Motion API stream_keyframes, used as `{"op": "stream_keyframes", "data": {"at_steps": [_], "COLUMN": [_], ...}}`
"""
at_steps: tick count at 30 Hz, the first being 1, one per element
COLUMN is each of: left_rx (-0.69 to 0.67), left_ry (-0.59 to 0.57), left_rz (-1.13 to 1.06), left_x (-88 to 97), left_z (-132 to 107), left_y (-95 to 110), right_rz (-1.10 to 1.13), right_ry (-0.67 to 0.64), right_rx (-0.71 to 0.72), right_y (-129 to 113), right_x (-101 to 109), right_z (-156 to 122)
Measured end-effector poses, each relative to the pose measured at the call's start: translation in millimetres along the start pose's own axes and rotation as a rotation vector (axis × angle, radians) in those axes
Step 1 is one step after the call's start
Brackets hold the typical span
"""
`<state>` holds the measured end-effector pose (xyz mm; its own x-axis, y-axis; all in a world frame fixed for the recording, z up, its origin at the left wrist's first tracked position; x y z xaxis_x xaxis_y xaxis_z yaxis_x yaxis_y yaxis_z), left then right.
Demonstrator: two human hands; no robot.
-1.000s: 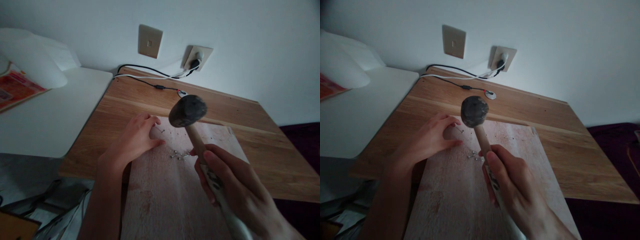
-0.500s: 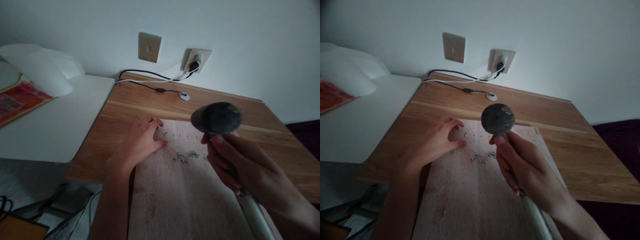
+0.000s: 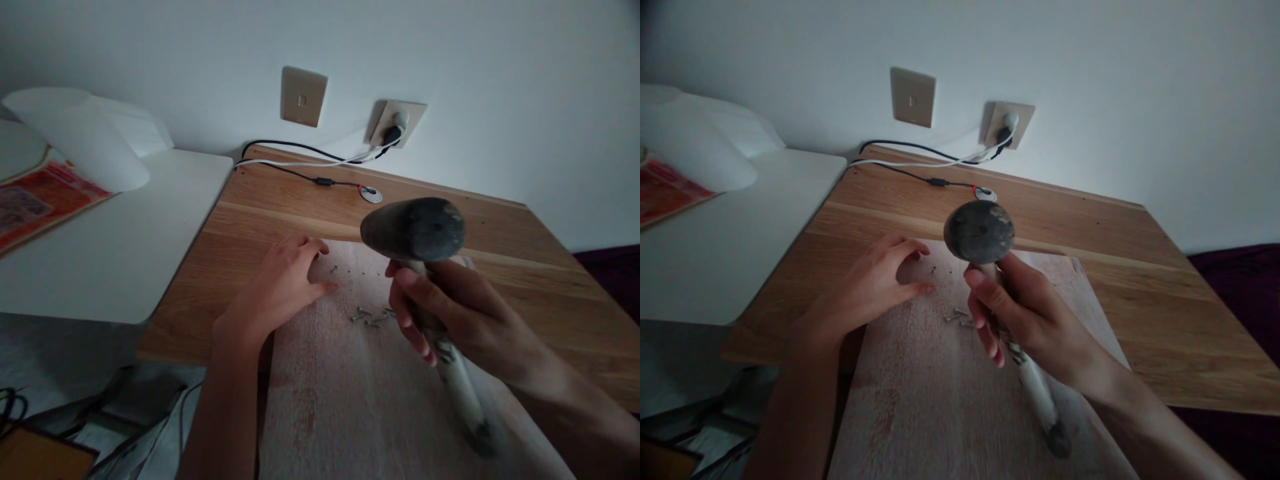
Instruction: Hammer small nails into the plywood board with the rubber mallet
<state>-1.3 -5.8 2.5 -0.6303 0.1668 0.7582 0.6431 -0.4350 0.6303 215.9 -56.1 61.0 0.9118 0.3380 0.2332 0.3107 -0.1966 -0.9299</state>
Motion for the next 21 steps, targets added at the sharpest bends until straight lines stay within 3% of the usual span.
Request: {"op": "stream_keyframes", "data": {"at_steps": [5,9,13,17,21], "left_rx": [0.029,0.031,0.033,0.03,0.01], "left_ry": [-0.017,-0.013,-0.006,-0.013,-0.006], "left_rz": [0.005,-0.015,-0.014,-0.013,-0.006], "left_x": [1.1,2.5,2.6,2.0,1.6], "left_z": [0.5,1.0,0.5,0.1,0.3], "left_y": [2.5,4.2,2.8,2.1,2.1], "right_rz": [-0.186,-0.376,-0.686,-0.803,-0.833], "right_ry": [0.006,-0.015,0.04,0.163,0.065], "right_rx": [-0.032,-0.037,0.134,0.298,0.291], "right_y": [0.4,-0.5,-8.2,-10.6,-0.3], "right_x": [12.3,9.1,1.1,-3.9,-7.1], "right_z": [-3.1,-2.4,2.5,9.5,17.6]}}
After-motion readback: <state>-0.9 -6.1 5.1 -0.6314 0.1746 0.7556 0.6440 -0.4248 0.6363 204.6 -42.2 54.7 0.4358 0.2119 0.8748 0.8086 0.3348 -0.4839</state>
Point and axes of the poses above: each hand's wrist, its own z-axis towards the middle knuckle, its own x-axis out of the back of the hand, y = z × x, the point moved 2 cm from there along z, towards the middle knuckle, and after that the axes turned 2 degrees about -x, right-handed, at the moved point
